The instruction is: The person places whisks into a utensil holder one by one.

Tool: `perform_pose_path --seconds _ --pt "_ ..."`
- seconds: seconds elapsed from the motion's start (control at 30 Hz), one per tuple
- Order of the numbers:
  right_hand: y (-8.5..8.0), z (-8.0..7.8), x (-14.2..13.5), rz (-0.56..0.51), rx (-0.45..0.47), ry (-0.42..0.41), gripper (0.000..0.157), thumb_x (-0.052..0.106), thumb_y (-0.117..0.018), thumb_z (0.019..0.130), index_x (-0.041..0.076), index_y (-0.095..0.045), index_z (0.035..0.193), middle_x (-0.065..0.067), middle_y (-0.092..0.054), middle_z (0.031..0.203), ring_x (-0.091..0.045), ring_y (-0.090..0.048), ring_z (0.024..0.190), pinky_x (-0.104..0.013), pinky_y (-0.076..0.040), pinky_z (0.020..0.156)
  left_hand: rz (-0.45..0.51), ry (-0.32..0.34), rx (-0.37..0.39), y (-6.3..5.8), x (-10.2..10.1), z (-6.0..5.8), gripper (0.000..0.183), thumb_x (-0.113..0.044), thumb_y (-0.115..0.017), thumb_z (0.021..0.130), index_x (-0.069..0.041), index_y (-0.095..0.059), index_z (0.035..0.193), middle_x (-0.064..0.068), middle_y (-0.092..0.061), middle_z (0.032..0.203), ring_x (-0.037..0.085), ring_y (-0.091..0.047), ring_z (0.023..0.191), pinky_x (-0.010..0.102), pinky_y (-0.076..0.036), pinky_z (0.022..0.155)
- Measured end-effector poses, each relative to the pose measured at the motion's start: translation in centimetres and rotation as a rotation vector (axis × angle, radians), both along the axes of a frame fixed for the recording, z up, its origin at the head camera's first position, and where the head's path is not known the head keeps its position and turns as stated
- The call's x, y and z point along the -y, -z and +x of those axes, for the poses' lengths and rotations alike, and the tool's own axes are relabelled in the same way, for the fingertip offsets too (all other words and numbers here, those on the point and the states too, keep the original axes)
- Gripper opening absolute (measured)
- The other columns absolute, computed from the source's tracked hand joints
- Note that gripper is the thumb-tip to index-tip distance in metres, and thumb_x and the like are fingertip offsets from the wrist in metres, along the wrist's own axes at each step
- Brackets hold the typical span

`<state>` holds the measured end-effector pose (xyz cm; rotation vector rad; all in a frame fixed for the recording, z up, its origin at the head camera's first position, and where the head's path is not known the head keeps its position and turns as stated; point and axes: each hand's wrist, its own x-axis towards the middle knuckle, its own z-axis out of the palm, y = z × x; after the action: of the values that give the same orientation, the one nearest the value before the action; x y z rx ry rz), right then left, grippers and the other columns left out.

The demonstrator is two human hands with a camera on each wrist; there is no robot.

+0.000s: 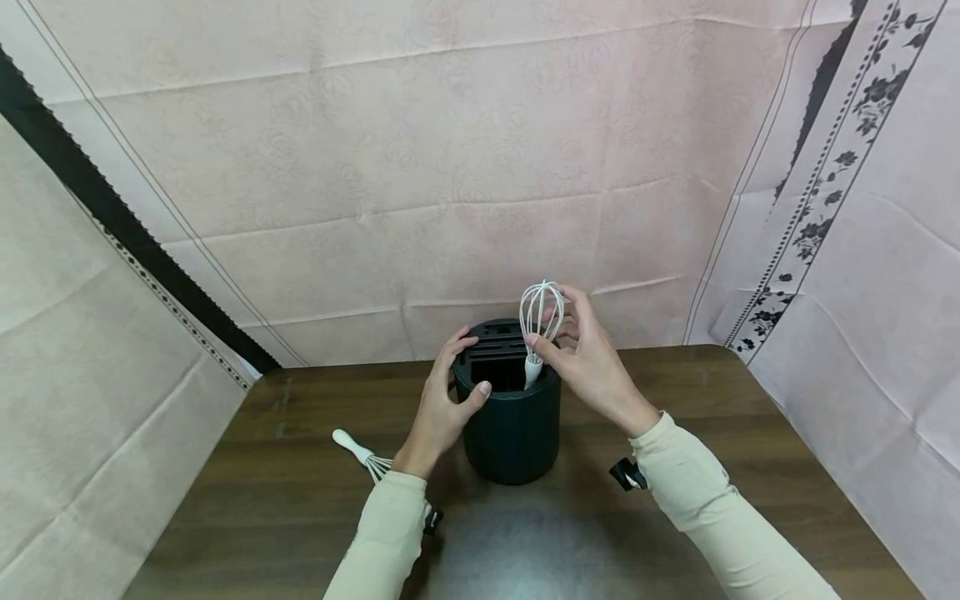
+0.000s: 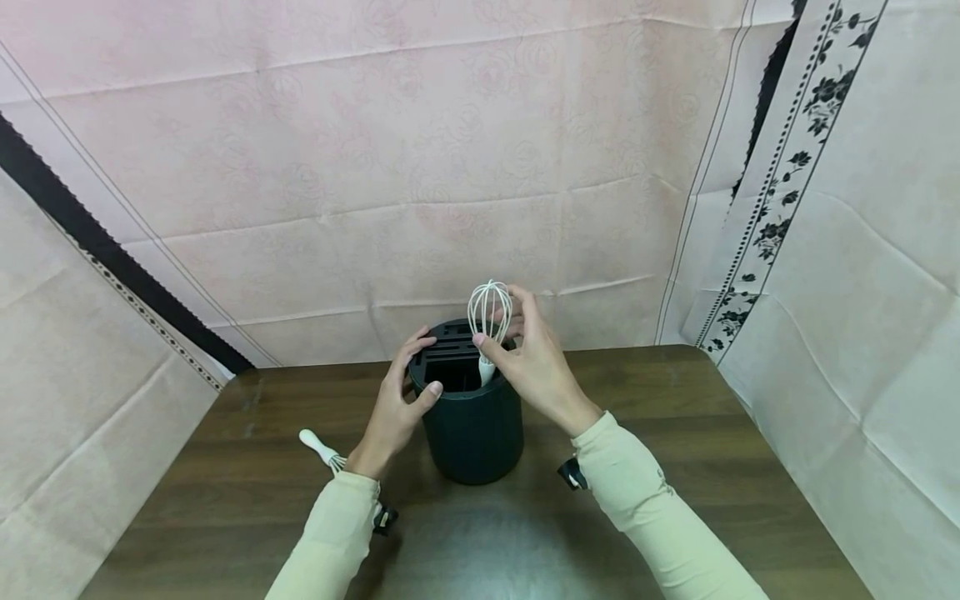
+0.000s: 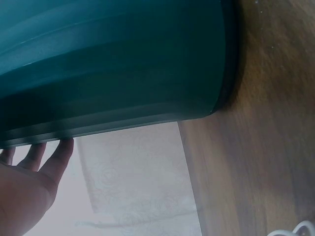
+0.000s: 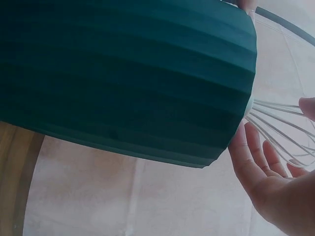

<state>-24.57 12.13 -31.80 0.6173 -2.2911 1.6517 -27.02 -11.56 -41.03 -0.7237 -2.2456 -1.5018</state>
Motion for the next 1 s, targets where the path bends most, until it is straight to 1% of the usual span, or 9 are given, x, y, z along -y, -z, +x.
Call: perform_pose_path --seconds 0.1,0.17,0.23,0.33,0.43,0.63,0.77,0.87,1.0 --pt "0.0 0.0 0.1 -0.007 -0.003 0.001 0.069 0.031 -0.071 0.093 0.024 -0.030 0.148 -0.010 -0.056 0.128 -0.022 -0.065 0.108 -0.043 -0.054 0.092 0.005 0.003 0.002 -0.1 0.0 0.0 0.061 -0.037 -0.064 0.092 -0.024 -0.044 0.147 -0.003 -0.028 0.161 0.017 -0.033 0.142 0.059 -0.037 0.106" --pt "0.0 0.0 0.1 -0.004 -0.016 0.004 0.069 0.030 -0.072 0.092 0.023 -0.032 0.148 -0.010 -0.057 0.129 -0.024 -0.065 0.109 -0.045 -0.053 0.093 0.013 0.008 0.009 -0.4 0.0 0.2 0.060 -0.031 -0.064 0.092 -0.021 -0.044 0.148 -0.001 -0.028 0.161 0.019 -0.033 0.143 0.061 -0.036 0.106" --pt "0.0 0.0 0.2 0.005 -0.035 0.012 0.069 0.028 -0.072 0.092 0.021 -0.033 0.148 -0.009 -0.057 0.129 -0.025 -0.065 0.109 -0.045 -0.053 0.093 0.020 0.018 0.016 -1.1 -0.1 0.7 0.060 -0.025 -0.064 0.092 -0.016 -0.044 0.147 0.003 -0.028 0.161 0.023 -0.033 0.143 0.063 -0.035 0.106" --pt "0.1 0.0 0.4 0.024 -0.064 0.020 0.069 0.023 -0.073 0.092 0.017 -0.034 0.148 -0.012 -0.057 0.128 -0.026 -0.066 0.107 -0.047 -0.054 0.091 0.028 0.030 0.035 -2.4 -0.3 1.7 0.059 -0.018 -0.064 0.092 -0.010 -0.044 0.147 0.005 -0.029 0.161 0.028 -0.033 0.143 0.063 -0.034 0.107" --pt "0.2 0.1 0.5 0.036 -0.080 0.022 0.070 0.019 -0.073 0.091 0.014 -0.033 0.148 -0.014 -0.057 0.129 -0.026 -0.067 0.106 -0.046 -0.055 0.090 0.021 0.031 0.045 -3.3 -0.3 2.4 0.059 -0.016 -0.063 0.091 -0.007 -0.044 0.146 0.005 -0.029 0.160 0.030 -0.033 0.142 0.063 -0.035 0.107" --pt "0.5 -0.1 0.6 0.081 -0.131 0.044 0.070 0.020 -0.073 0.091 0.013 -0.033 0.148 -0.013 -0.059 0.125 -0.021 -0.068 0.094 -0.040 -0.056 0.083 0.023 0.037 0.035 -3.2 -0.3 2.3 0.058 -0.015 -0.063 0.091 -0.006 -0.045 0.145 0.012 -0.030 0.160 0.031 -0.033 0.142 0.065 -0.033 0.106" --pt "0.9 -0.2 0.6 0.096 -0.171 0.055 0.071 0.020 -0.073 0.091 0.014 -0.033 0.149 -0.014 -0.060 0.125 -0.021 -0.067 0.094 -0.041 -0.056 0.084 0.018 0.036 0.035 -3.2 -0.2 2.3 0.059 -0.016 -0.064 0.091 -0.005 -0.044 0.145 0.012 -0.029 0.160 0.031 -0.034 0.142 0.064 -0.034 0.106" --pt "1.1 -0.2 0.6 0.114 -0.206 0.074 0.070 0.021 -0.074 0.090 0.015 -0.035 0.147 -0.013 -0.060 0.125 -0.021 -0.065 0.099 -0.041 -0.055 0.087 0.019 0.033 0.032 -2.4 -0.2 1.7 0.059 -0.016 -0.064 0.091 -0.009 -0.044 0.146 0.009 -0.029 0.161 0.029 -0.032 0.143 0.065 -0.033 0.106" --pt "1.5 -0.3 0.6 0.126 -0.235 0.082 0.066 0.022 -0.076 0.089 0.013 -0.038 0.143 -0.010 -0.061 0.125 -0.025 -0.064 0.106 -0.041 -0.054 0.090 -0.002 0.008 0.021 -0.8 0.0 0.4 0.060 -0.025 -0.065 0.092 -0.019 -0.043 0.148 -0.001 -0.027 0.162 0.024 -0.030 0.144 0.066 -0.033 0.106"
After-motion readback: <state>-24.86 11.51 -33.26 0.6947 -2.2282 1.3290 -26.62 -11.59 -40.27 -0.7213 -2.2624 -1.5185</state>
